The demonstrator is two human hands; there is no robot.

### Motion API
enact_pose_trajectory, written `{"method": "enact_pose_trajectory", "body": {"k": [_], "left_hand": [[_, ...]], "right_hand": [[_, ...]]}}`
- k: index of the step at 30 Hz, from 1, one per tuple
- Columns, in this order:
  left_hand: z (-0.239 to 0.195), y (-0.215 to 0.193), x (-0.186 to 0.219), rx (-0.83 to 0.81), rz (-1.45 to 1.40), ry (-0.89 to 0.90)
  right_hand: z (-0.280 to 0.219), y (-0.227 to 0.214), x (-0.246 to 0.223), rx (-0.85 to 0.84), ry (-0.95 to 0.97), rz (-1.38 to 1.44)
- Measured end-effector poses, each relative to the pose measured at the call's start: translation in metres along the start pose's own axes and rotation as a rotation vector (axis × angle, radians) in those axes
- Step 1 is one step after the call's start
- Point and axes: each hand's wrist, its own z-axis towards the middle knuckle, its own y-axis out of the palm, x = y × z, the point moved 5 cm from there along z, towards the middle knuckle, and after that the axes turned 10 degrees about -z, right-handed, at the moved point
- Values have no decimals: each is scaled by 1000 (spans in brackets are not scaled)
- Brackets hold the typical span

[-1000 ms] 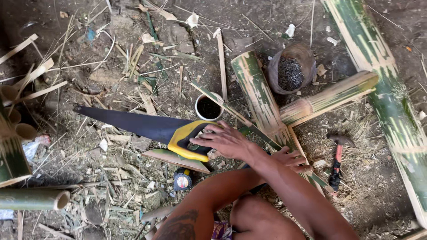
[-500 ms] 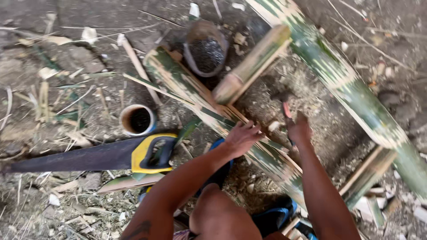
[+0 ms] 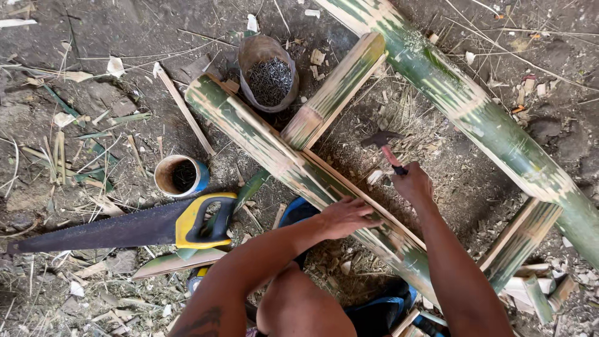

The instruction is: The person cuts a bamboo pole with a hand saw, then uses a hammer and nails to attach bamboo slats to a rectangular bamboo frame. The person repeatedly hammers nails into the frame and adjusts bamboo pieces to secure them.

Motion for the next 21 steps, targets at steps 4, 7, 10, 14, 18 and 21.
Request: {"method": "enact_pose_trajectory", "body": {"k": [4, 7, 10, 14, 18, 21], "left_hand": [[-27, -52, -42, 315, -19, 70], [-72, -103, -121, 287, 130, -238], [-96, -110, -135, 287, 276, -198], [-106, -86, -115, 581, 45, -47], [-165, -92, -123, 1006, -77, -154], [-261, -124, -143, 1169, 108, -440]], "right_hand": [[-46, -11, -30, 34, -62, 170], [-71, 0, -69, -184, -104, 385], [-87, 3, -116, -117, -213, 430], [-103, 14, -178, 110, -515, 279], [-125, 45, -196, 238, -549, 334], [-140, 54, -209, 476, -701, 264]]}}
